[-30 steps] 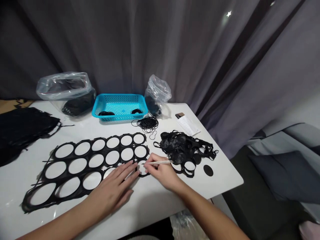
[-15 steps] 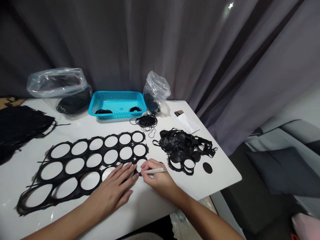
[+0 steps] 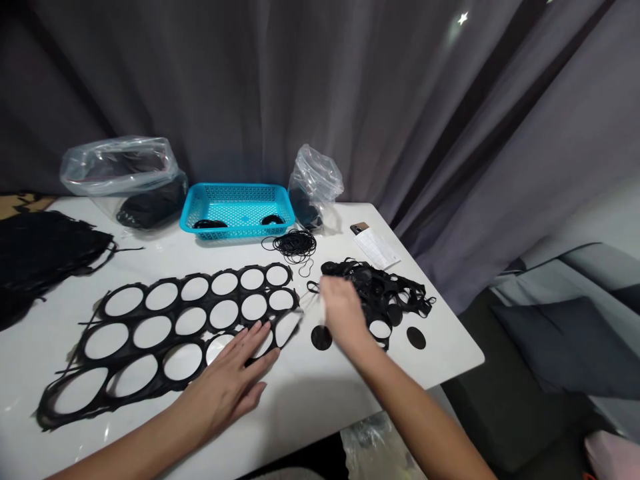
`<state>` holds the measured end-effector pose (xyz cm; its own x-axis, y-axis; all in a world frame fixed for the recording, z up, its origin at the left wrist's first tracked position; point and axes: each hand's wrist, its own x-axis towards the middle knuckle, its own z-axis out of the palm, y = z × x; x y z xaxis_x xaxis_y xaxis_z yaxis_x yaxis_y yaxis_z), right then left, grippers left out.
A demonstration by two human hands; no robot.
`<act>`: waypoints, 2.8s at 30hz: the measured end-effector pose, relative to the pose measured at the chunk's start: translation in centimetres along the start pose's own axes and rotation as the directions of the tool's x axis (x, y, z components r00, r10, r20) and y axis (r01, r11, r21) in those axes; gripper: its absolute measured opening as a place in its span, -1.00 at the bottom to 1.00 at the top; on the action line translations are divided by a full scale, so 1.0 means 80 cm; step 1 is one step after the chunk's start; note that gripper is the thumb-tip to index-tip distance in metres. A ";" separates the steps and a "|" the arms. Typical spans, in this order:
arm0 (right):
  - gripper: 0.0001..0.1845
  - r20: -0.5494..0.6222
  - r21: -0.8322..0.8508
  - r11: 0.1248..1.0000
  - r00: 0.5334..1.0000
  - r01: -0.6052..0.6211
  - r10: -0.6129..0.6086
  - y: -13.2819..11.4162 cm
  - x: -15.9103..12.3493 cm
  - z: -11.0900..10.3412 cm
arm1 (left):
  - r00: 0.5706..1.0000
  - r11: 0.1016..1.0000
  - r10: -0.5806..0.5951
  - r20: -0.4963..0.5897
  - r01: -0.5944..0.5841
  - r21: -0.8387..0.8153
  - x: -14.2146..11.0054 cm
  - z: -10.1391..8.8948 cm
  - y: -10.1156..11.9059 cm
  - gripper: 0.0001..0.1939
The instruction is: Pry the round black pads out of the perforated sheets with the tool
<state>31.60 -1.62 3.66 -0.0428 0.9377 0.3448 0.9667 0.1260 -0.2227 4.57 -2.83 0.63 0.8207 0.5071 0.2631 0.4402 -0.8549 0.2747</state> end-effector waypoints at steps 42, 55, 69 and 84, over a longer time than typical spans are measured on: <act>-0.83 -0.076 0.178 0.984 0.997 0.022 -0.008 0.041 0.114 0.026 | 0.991 0.985 -0.039 0.125 0.059 -0.161 0.027 -0.012 -0.018 -0.36; -0.87 0.363 0.680 0.697 0.930 -0.226 -0.053 -0.022 0.099 0.039 | 0.994 0.994 -0.094 0.054 0.097 -0.057 0.061 -0.017 -0.057 -0.47; -0.90 0.310 0.648 0.748 0.947 -0.142 -0.089 -0.022 0.088 0.052 | 0.995 0.996 -0.085 0.047 0.085 -0.008 0.060 -0.008 -0.056 -0.42; -0.83 0.154 0.378 0.893 0.934 0.245 -0.322 -0.017 0.104 0.056 | 0.995 0.998 -0.061 0.081 0.063 -0.028 0.061 -0.010 -0.061 -0.43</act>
<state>28.84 7.44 2.76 -0.3897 0.8853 0.2537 0.7570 0.4648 -0.4592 6.08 3.92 1.33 0.8192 0.5478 0.1700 0.4810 -0.8176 0.3164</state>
